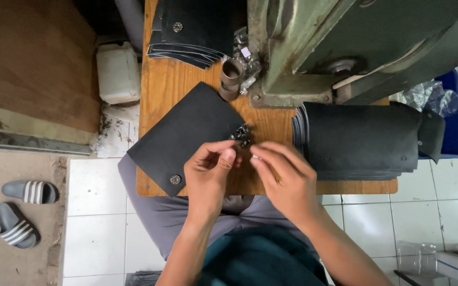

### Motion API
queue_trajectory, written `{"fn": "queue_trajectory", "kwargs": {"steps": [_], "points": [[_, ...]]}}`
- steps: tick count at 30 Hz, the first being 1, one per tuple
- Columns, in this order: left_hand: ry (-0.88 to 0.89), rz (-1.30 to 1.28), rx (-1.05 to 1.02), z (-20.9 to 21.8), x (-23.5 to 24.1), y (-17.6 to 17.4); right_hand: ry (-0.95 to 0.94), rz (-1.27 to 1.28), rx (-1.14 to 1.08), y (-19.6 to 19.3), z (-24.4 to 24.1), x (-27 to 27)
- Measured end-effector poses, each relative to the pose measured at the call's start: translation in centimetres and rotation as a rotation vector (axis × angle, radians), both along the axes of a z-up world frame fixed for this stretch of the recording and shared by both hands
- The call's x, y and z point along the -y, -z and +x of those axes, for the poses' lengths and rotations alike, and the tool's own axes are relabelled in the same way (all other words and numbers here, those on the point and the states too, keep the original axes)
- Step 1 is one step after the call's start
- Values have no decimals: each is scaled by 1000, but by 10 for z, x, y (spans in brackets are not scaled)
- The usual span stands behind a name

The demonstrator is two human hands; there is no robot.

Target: Assembling leather components by attaching metal hardware using a manual press and hand tools.

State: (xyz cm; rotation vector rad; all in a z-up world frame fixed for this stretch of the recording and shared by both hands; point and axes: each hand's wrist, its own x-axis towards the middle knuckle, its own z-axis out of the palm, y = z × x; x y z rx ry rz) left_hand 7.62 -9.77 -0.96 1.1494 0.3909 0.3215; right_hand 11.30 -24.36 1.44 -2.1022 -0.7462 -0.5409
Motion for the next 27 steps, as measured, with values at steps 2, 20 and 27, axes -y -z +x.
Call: {"fn": "queue_trajectory", "kwargs": {"steps": [2, 20, 27], "points": [[-10, 12, -31, -3, -5, -3, 62, -77, 76, -1, 8, -7], [-76, 58, -170, -29, -15, -4, 79, -177, 80, 18, 5, -32], [78, 200, -109, -27, -14, -11, -147, 277, -542, -2, -18, -30]]}}
